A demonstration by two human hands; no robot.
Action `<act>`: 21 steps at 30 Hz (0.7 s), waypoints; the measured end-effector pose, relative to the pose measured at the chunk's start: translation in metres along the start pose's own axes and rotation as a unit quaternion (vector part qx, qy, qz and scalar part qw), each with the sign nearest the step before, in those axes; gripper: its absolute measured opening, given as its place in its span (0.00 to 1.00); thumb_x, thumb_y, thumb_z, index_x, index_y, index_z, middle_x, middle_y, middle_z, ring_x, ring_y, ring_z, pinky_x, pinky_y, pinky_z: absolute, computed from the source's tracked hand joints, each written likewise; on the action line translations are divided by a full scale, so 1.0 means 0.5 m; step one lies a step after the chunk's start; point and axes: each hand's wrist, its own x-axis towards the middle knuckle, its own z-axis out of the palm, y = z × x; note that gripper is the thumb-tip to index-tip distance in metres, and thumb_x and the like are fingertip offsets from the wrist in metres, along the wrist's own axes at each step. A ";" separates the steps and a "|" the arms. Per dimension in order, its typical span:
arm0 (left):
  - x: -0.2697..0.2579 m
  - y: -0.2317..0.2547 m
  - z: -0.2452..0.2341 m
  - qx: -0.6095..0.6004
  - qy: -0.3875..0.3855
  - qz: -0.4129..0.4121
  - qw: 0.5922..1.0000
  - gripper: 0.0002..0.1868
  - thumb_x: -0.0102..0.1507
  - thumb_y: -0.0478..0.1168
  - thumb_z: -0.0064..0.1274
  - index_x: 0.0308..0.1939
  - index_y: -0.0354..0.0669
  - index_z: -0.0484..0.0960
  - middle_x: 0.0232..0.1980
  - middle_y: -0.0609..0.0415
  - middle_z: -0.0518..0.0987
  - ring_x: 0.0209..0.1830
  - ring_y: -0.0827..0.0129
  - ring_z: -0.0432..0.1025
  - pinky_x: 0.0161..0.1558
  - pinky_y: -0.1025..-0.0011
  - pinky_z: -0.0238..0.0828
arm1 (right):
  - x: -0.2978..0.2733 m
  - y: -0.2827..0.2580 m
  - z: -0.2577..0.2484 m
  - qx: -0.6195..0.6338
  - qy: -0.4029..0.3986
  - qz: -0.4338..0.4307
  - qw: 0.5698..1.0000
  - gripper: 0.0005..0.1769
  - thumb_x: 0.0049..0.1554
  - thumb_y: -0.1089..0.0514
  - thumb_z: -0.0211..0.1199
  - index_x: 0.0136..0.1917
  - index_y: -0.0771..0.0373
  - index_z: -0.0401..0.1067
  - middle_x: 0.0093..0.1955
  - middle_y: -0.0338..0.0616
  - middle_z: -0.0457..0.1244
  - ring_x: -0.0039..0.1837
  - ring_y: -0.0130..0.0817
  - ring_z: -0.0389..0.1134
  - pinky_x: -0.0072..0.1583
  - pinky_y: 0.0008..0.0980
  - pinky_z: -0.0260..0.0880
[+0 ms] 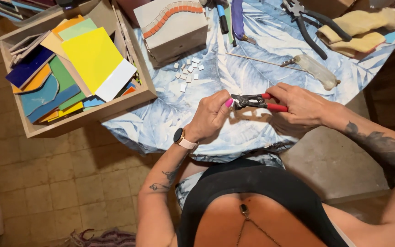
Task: Cutting small pieces of colored tile using nippers for a mosaic project
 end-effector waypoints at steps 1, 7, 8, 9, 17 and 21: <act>0.001 0.001 0.000 -0.008 0.002 0.000 1.000 0.13 0.63 0.41 0.31 0.25 0.42 0.64 0.20 0.49 0.62 0.19 0.56 0.62 0.24 0.69 0.63 | 0.002 0.004 0.004 0.003 0.007 0.004 1.000 0.20 0.39 0.55 0.54 0.47 0.57 0.60 0.38 0.50 0.57 0.40 0.53 0.63 0.41 0.45 0.64; 0.006 0.004 -0.007 -0.021 -0.003 -0.003 1.000 0.13 0.63 0.42 0.31 0.25 0.41 0.64 0.20 0.48 0.62 0.19 0.56 0.62 0.25 0.68 0.63 | 0.004 0.014 0.010 0.011 0.006 0.007 1.000 0.19 0.40 0.55 0.55 0.47 0.56 0.61 0.38 0.49 0.58 0.42 0.52 0.63 0.42 0.44 0.64; 0.004 0.006 -0.009 -0.017 -0.008 0.002 1.000 0.13 0.63 0.41 0.30 0.25 0.41 0.64 0.20 0.48 0.62 0.19 0.55 0.62 0.25 0.68 0.63 | 0.003 0.012 0.010 0.014 -0.001 0.005 1.000 0.21 0.40 0.55 0.55 0.49 0.56 0.60 0.40 0.50 0.58 0.43 0.52 0.63 0.43 0.45 0.64; -0.002 0.007 -0.008 -0.020 -0.007 -0.002 1.000 0.13 0.63 0.41 0.30 0.25 0.41 0.64 0.20 0.48 0.62 0.19 0.55 0.62 0.25 0.68 0.63 | 0.000 0.003 0.007 0.016 -0.006 0.006 1.000 0.21 0.40 0.55 0.55 0.49 0.56 0.60 0.40 0.50 0.58 0.43 0.52 0.63 0.43 0.45 0.64; 0.005 0.008 -0.019 -0.022 -0.021 0.000 1.000 0.13 0.63 0.42 0.31 0.24 0.43 0.64 0.19 0.51 0.62 0.19 0.58 0.62 0.25 0.70 0.63 | 0.007 -0.028 -0.028 0.020 -0.037 -0.026 0.999 0.31 0.38 0.61 0.55 0.57 0.62 0.56 0.44 0.56 0.56 0.48 0.58 0.59 0.48 0.49 0.62; 0.006 0.004 -0.021 -0.024 -0.022 -0.004 0.999 0.13 0.62 0.42 0.31 0.24 0.43 0.64 0.19 0.51 0.62 0.18 0.58 0.62 0.24 0.70 0.63 | 0.011 -0.008 -0.019 0.012 -0.035 -0.038 0.999 0.32 0.38 0.60 0.55 0.58 0.60 0.56 0.44 0.53 0.55 0.48 0.55 0.59 0.50 0.46 0.61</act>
